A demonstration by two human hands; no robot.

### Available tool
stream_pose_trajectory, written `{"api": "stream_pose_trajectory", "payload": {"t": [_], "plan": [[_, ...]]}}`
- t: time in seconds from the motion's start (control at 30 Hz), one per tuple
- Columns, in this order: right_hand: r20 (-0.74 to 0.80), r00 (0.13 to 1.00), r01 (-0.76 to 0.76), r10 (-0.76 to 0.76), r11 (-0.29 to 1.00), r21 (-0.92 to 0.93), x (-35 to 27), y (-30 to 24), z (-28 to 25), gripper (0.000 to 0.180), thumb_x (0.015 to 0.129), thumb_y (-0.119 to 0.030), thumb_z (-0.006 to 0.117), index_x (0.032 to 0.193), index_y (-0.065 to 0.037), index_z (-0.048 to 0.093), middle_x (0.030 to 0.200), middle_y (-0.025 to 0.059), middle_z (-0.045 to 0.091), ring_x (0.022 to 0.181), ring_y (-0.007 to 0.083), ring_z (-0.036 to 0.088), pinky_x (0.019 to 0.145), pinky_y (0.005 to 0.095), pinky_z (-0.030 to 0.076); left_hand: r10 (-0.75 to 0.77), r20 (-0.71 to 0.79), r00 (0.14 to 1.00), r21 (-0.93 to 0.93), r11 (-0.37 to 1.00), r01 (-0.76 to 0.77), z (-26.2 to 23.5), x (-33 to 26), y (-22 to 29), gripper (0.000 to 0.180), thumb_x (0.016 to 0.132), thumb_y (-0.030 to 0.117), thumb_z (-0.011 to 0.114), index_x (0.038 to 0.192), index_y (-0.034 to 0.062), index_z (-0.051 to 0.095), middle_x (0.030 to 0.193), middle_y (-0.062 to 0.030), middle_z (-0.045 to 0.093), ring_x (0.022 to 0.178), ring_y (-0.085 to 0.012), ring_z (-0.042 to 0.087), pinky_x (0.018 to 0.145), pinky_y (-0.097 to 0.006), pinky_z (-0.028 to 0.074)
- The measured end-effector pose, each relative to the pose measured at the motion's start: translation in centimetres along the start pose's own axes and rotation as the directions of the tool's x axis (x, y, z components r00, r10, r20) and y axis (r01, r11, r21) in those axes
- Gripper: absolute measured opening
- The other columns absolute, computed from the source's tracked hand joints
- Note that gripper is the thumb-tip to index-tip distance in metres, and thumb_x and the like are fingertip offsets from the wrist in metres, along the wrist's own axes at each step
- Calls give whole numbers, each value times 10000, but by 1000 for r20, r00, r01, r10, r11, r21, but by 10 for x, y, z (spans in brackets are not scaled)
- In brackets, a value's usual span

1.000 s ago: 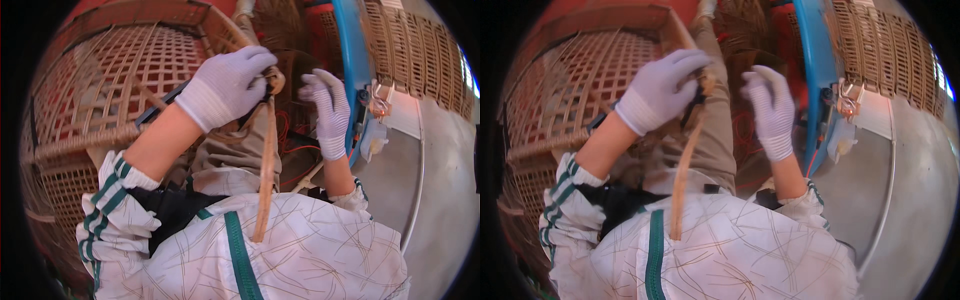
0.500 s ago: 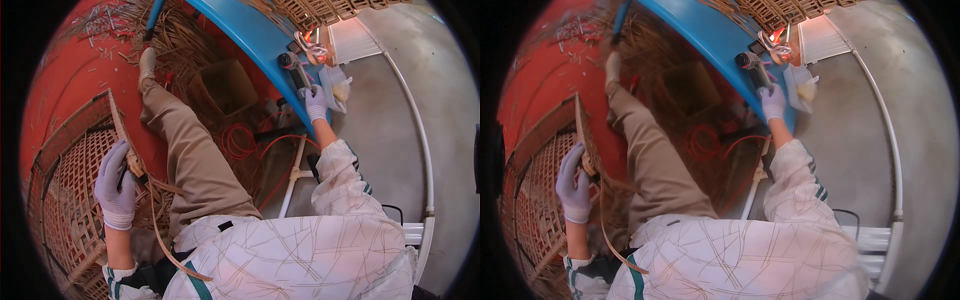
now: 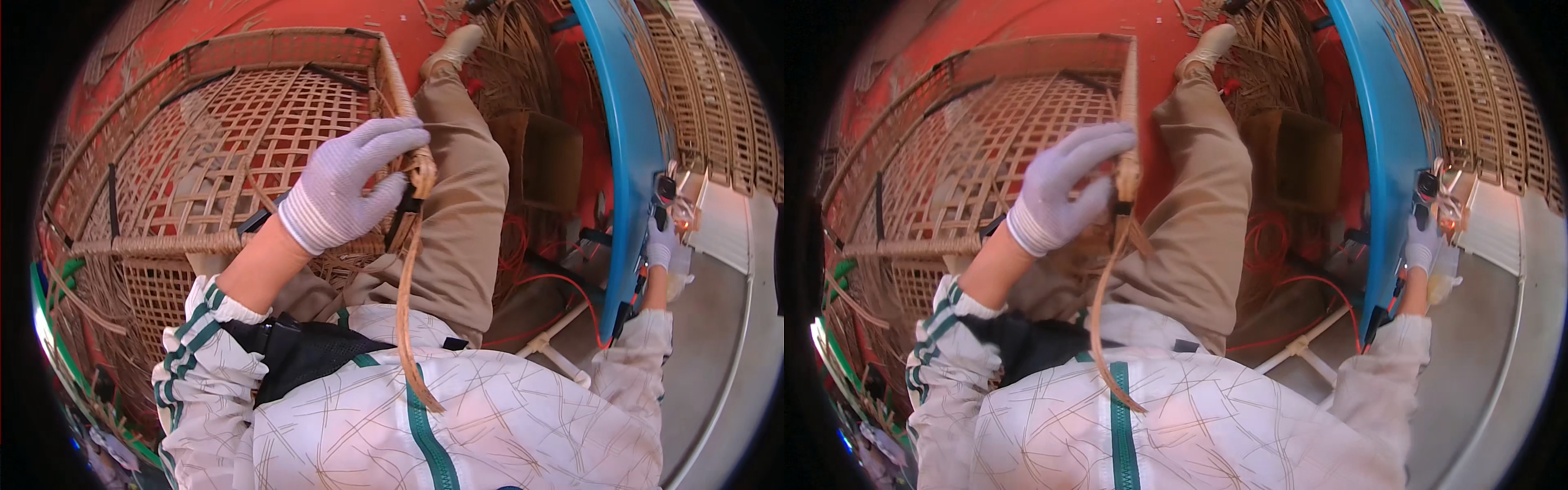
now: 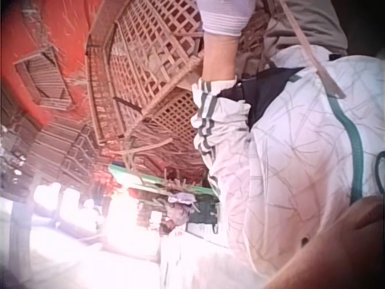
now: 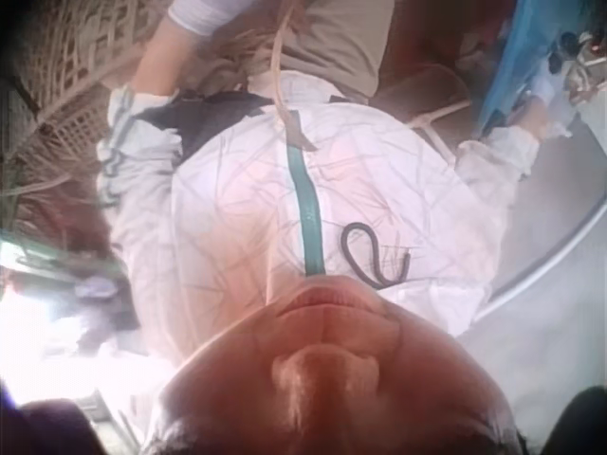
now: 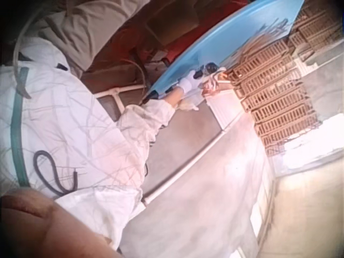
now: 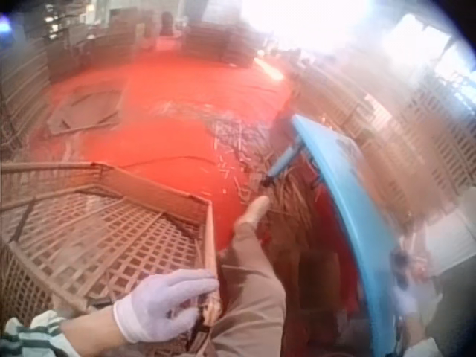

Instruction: The recorder is weaving and assembling a rattan or bamboo furniture piece, securing strips using a nail gun and trimming them with cutters.

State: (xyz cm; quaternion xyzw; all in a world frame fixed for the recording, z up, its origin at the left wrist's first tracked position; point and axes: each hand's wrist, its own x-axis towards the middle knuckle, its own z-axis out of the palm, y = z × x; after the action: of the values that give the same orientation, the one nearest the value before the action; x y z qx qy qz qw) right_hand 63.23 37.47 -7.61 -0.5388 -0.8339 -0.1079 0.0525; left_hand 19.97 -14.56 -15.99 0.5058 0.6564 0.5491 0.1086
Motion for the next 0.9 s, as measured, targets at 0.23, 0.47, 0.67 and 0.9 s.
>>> {"api": "stream_pose_trajectory", "payload": {"t": [0.23,0.47,0.67,0.9], "plan": [[158,987,-125,-14,541,832,-31,-166,-159,379,919,-251,667,1175,20,596,753,75,587,654,197,571,672,345,491,87,-92,992,-78,993,-94,1,-6,-10,324,815,88,609,1135,36,624,1118,-183,631,970,-363,645,833,-400,552],[270,836,-102,-478,347,932,-135,-385,-232,241,954,-129,580,1129,31,538,626,49,473,535,162,488,543,301,439,-22,-94,995,-196,981,3,9,-9,-17,332,804,72,623,1135,51,644,1125,-132,632,986,-303,643,869,-345,536],[265,797,57,-543,504,862,-162,-430,-254,211,925,-139,619,1035,24,543,660,79,517,555,184,536,564,324,481,-75,-101,992,-191,980,54,10,-7,-16,349,790,194,606,1090,41,695,1145,-143,645,1012,-329,642,944,-372,511],[472,688,135,-551,736,663,-183,-456,-280,203,872,-143,658,956,19,570,668,77,572,540,153,553,526,287,464,-92,-57,994,-172,982,81,13,1,-21,340,788,136,622,1104,25,677,1123,-161,643,1008,-334,636,929,-369,509]]}}
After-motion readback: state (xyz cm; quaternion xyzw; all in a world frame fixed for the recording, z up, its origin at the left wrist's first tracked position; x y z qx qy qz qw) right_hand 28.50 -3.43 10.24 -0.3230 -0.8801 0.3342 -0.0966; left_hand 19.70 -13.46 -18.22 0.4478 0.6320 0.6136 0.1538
